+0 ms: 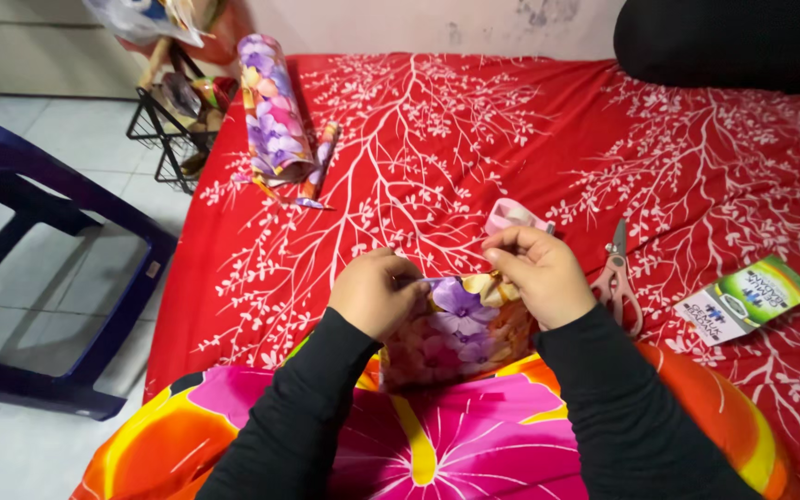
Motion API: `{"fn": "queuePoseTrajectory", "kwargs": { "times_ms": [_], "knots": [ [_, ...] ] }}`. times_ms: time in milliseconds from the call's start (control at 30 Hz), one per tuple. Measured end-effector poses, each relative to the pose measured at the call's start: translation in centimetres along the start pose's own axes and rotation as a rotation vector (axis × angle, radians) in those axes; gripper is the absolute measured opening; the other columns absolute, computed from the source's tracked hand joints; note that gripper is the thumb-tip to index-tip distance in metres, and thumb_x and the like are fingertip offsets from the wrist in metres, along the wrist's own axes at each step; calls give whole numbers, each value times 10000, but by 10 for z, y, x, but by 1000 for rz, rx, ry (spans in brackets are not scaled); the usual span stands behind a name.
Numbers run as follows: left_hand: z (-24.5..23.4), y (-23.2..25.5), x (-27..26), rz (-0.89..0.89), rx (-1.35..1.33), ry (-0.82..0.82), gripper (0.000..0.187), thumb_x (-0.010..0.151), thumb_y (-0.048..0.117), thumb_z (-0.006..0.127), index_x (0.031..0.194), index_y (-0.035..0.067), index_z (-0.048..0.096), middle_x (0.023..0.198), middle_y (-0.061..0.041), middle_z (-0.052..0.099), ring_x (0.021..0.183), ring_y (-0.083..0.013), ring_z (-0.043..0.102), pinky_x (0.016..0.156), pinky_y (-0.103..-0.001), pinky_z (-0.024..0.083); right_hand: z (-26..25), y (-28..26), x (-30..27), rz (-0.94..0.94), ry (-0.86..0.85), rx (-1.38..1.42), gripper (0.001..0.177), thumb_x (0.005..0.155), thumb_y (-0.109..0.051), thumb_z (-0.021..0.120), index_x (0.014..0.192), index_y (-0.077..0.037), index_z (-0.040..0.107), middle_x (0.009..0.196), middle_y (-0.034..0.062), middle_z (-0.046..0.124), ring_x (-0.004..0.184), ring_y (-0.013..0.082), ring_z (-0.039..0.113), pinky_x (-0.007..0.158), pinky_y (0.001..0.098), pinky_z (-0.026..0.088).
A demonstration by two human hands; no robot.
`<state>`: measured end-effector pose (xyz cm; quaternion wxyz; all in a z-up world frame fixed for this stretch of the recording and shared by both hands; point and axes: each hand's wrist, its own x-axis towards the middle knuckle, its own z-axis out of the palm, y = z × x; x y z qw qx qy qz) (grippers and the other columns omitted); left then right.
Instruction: The person folds a floral-patterned wrapping paper around a small rectangular item and repeatedly applies pieces of clear tape from a dispenser to secure the edges. The person works on their lap on a bed, folding and taping the paper multiple times.
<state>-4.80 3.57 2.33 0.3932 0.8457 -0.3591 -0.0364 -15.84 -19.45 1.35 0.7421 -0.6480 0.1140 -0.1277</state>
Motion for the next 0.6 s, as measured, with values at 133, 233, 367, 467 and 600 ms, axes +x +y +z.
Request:
{"fn": "queuePoseTrajectory", "kwargs": {
  "times_ms": [133,233,367,467,600],
  "knots": [
    [-12,14,2,91,26,-20,167,773,263,793,811,102,766,809,-81,707,816,-278,694,727,-411,547,8,-8,-1,15,-55,-122,145,964,-44,649,1092,4,697,913,5,694,760,64,654,652,217,540],
    [-14,20,5,84,-39,-33,179,809,256,762,898,102,746,838,-80,722,790,-257,716,702,-388,562,11,-17,-5,89,-79,-181,221,966,-38,628,1168,25,695,940,12,711,771,57,642,643,209,516],
    [-14,22,11,62,-134,-50,257,860,273,725,1070,123,720,817,-56,751,696,-208,733,638,-350,558,17,-25,-3,144,-171,-56,473,945,1,584,1417,-19,547,981,45,702,796,72,637,635,209,474],
    [-13,20,15,118,-231,-67,232,906,261,701,1088,117,719,802,-41,747,647,-162,716,596,-313,546,23,-27,-1,120,-198,-63,588,952,18,548,1525,-21,423,1034,69,695,867,75,637,708,210,498],
    [-9,17,16,83,-374,-132,187,942,228,684,1074,106,733,756,-24,721,599,-107,665,569,-271,522,25,-26,-3,125,-164,-100,652,930,33,544,1552,-49,367,1060,68,697,842,70,618,675,209,464]
  ]
}}
